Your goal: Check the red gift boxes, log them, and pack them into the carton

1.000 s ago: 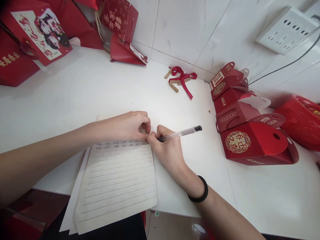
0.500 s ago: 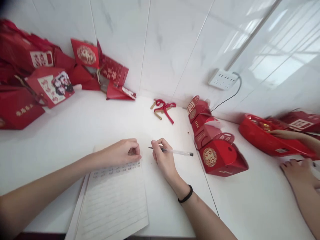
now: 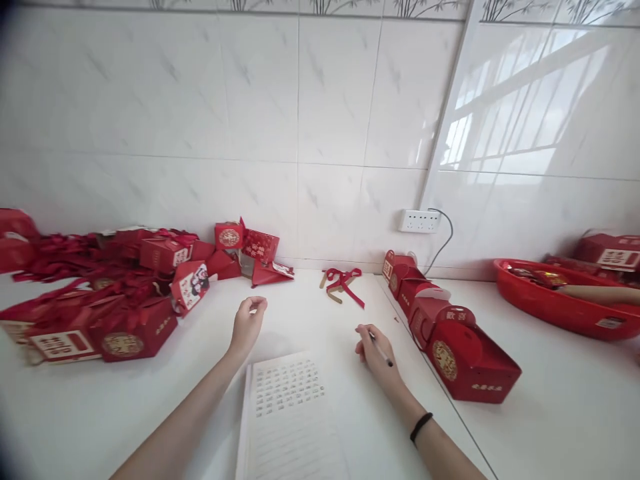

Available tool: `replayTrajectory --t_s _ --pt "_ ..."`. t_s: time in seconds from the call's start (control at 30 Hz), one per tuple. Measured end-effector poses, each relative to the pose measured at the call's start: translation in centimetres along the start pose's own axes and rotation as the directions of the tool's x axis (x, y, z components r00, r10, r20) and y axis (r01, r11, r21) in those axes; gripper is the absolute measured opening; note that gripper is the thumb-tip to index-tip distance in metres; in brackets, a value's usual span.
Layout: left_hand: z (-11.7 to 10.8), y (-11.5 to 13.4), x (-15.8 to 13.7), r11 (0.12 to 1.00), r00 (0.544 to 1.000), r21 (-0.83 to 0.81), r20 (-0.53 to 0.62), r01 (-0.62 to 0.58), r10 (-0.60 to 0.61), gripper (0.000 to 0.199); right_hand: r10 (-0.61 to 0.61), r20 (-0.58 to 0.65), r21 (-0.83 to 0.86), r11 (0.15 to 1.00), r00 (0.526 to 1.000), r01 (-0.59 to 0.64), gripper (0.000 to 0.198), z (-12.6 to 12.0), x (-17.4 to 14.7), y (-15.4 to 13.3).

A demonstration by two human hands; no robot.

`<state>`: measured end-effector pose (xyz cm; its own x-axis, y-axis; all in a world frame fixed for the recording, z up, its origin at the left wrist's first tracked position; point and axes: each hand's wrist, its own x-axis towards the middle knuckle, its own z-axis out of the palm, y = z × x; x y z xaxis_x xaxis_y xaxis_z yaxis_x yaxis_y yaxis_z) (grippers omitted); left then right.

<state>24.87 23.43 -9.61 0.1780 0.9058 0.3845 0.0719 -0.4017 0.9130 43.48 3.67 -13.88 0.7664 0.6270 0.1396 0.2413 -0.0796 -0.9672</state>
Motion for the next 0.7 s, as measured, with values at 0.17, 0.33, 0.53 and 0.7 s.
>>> replayTrajectory --t_s 0.17,0.33,0.53,0.7 --pt "-2.3 -0.2 1.3 0.992 0.960 0.120 -0.279 0.043 -0.008 0.020 -0.049 -0.013 0.059 0.997 0.999 0.049 0.057 -0.5 0.2 0.2" --pt "-4.9 -0.4 0.7 0.964 0.898 0.260 -0.435 0.058 0.063 0.031 0.045 -0.017 0.085 0.995 0.999 -0.044 0.055 -0.7 0.0 0.0" --pt "-10.5 -3.6 0.8 0.721 0.896 0.677 -0.220 -0.144 0.385 0.031 -0.043 0.058 -0.068 0.997 0.997 0.047 0.054 -0.7 -0.2 0.0" --pt "-10.5 -5.0 1.4 0.573 0.933 0.760 0.121 -0.307 0.340 0.045 -0.111 0.094 -0.229 0.965 0.989 0.129 0.055 -0.5 -0.4 -0.6"
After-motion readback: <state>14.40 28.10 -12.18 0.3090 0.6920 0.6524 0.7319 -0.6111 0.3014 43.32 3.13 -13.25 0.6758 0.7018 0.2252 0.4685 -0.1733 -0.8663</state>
